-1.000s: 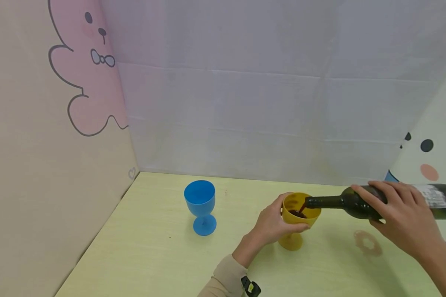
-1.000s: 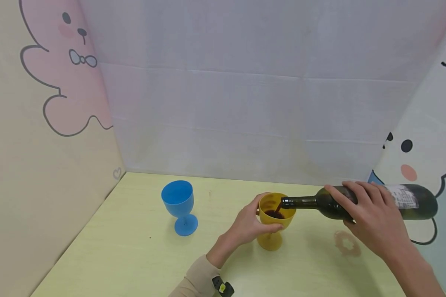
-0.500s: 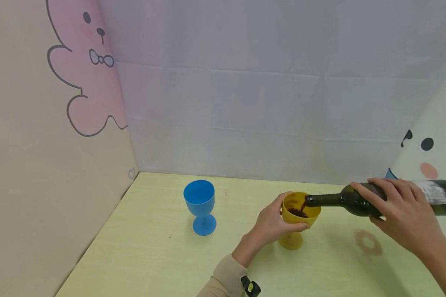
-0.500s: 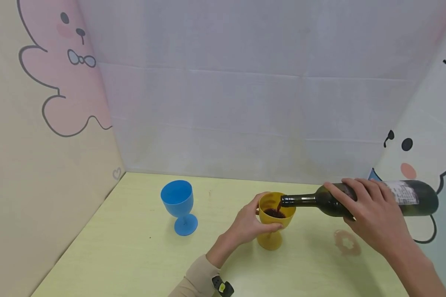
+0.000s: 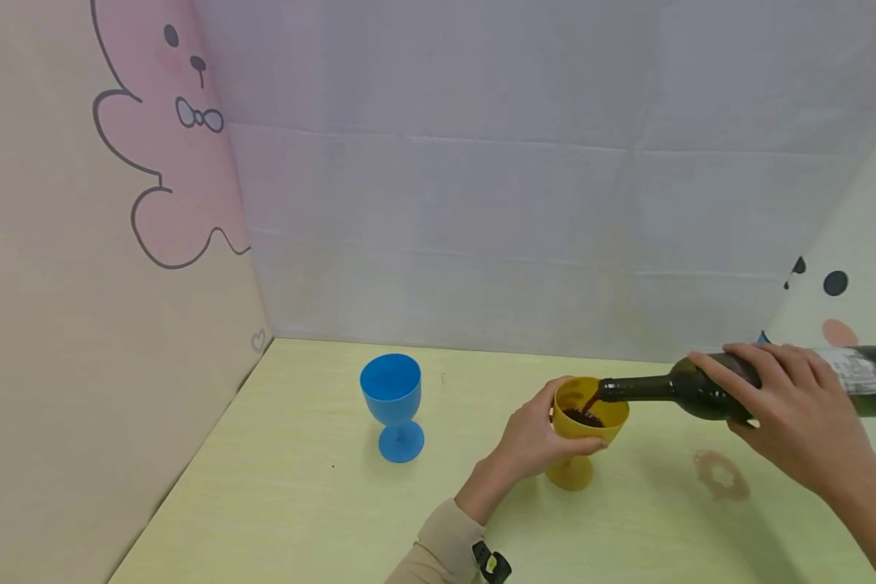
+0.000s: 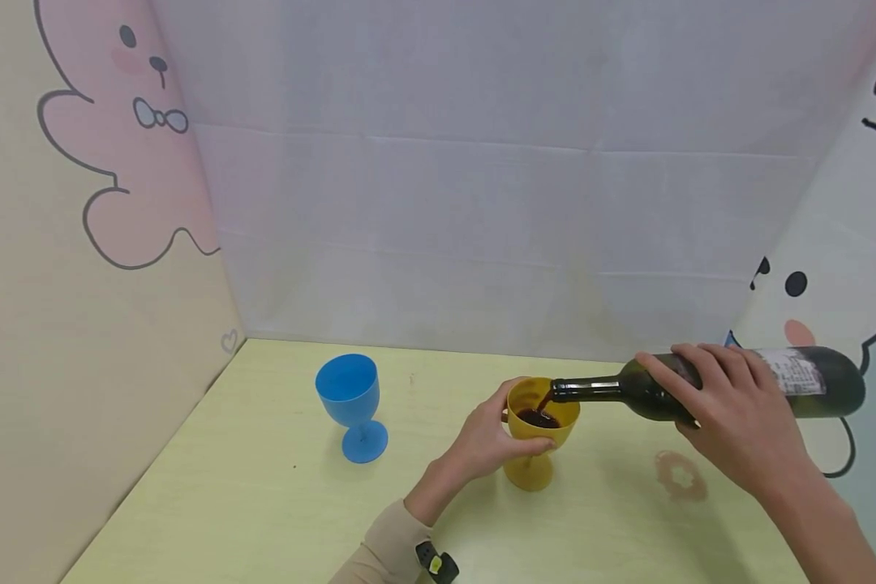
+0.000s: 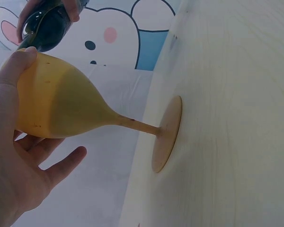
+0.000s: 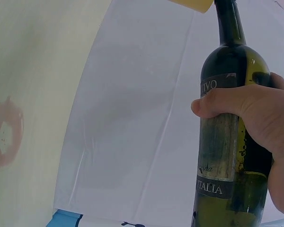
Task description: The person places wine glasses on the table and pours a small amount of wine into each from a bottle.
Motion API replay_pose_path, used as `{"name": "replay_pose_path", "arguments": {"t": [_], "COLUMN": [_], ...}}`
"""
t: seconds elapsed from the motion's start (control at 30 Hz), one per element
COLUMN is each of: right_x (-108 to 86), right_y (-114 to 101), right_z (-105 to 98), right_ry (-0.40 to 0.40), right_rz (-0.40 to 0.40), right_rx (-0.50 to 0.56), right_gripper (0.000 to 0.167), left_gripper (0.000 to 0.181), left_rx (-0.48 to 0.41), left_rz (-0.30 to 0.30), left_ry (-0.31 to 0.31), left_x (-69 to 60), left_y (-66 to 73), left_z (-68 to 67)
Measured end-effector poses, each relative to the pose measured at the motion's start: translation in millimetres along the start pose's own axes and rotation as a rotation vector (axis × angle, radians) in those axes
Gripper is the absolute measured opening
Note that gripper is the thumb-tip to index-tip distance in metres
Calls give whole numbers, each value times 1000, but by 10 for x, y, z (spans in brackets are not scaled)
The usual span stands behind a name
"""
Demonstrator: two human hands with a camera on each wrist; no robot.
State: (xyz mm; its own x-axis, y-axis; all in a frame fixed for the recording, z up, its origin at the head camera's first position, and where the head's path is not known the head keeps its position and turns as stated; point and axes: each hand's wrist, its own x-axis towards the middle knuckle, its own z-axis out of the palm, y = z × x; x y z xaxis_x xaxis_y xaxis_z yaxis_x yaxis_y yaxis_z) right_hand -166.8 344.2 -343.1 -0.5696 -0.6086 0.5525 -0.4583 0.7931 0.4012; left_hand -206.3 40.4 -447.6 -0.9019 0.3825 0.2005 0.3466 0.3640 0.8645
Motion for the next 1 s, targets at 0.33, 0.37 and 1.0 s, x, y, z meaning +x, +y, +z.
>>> {"name": "replay_pose_path", "arguments": {"t": [0.33,0.37,1.0], "right_x": [-36,-45,-219], "right_y": [-52,-58,-200], "right_z": [15,19,149], "right_ry": [-18,-20,-84], "right_rz": [43,47,210], "right_rx": [18,21,70], "right_gripper": [127,126,132], "left_gripper": [81,81,82], "left_rx": [-7,-6,-1], "left_rz": [6,9,10], "left_ry": [-3,-3,-5], "left_x": [0,-1,-9], "left_y": [-6,-3,-1], "left_z": [6,4,1]}}
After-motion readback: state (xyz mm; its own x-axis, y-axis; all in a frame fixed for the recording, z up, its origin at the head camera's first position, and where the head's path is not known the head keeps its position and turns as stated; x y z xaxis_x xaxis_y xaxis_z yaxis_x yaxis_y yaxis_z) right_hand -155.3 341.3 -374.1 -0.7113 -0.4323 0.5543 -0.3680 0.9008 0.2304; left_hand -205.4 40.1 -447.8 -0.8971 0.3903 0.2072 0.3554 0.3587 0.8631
